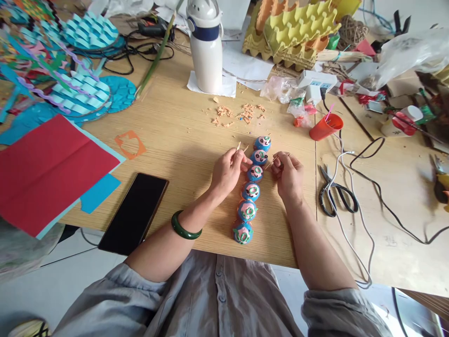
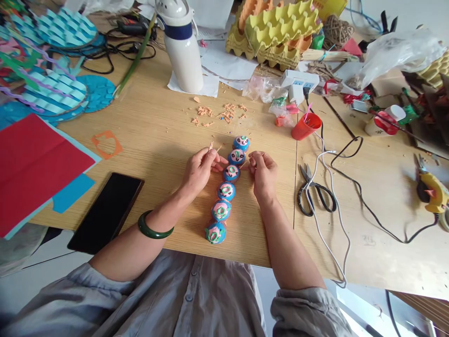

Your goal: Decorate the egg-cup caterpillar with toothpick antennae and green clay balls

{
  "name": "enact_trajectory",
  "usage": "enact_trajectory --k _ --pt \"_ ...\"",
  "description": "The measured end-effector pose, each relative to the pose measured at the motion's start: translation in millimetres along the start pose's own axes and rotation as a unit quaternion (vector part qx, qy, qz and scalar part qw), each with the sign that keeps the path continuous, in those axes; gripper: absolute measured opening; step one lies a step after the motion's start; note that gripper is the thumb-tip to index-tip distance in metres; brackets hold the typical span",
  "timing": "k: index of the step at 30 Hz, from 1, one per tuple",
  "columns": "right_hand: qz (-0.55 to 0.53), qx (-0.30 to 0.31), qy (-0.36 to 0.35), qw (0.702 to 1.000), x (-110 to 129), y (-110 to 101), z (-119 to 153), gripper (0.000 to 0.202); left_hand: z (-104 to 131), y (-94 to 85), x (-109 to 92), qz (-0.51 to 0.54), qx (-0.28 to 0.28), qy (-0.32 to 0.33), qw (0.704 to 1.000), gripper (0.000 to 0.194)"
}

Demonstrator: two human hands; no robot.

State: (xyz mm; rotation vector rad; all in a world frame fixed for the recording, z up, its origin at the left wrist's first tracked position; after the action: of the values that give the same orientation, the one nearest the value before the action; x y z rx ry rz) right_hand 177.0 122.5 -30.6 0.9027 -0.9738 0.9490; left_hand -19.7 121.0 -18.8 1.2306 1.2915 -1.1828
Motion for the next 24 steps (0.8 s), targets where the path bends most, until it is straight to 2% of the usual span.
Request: enact_trajectory --k 5,8,13,15,21,24 --pt "0.002 -0.027 -0.051 0.998 10.7 -10.0 0.7 0.021 0.9 -0.2 -0.5 0.052 -0.019 -0.012 0.998 0.032" --pt "-0.007 -0.033 -0.06 0.998 11.3 -14.1 -2.3 0.026 0.0 0.7 4.0 0.106 -0.027 -0.03 0.994 0.026" --pt "-0.03 -0.024 -0.081 0.996 14.7 -12.5 -4.1 0.03 -0.7 -2.3 15.7 0.185 -0.063 -0.11 0.975 0.02" --pt "-0.038 -0.024 -0.079 0.996 15.4 -13.2 -4.7 0.031 -1.8 -3.3 13.6 0.189 -0.066 -0.124 0.972 0.021" --pt "-0.048 0.004 -0.06 0.997 14.1 -12.9 -8.0 0.034 -10.8 -0.3 -10.3 0.113 -0.026 -0.085 0.99 0.032" --pt "-0.046 0.024 -0.067 0.996 18.2 -9.2 -5.9 0.032 -18.6 6.0 -24.8 0.059 0.001 -0.04 0.997 0.022"
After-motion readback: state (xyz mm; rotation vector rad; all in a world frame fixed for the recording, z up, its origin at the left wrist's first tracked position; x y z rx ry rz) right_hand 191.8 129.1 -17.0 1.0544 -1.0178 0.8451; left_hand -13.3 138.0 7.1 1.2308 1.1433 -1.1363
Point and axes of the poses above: each hand's wrist, its own z-axis away from the middle knuckle, its own y-axis out of the palm, x = y × z, the point moved 10 cm from there along -z, towards the middle knuckle, and after that the axes turned 7 degrees about y, right-handed, at the moved point
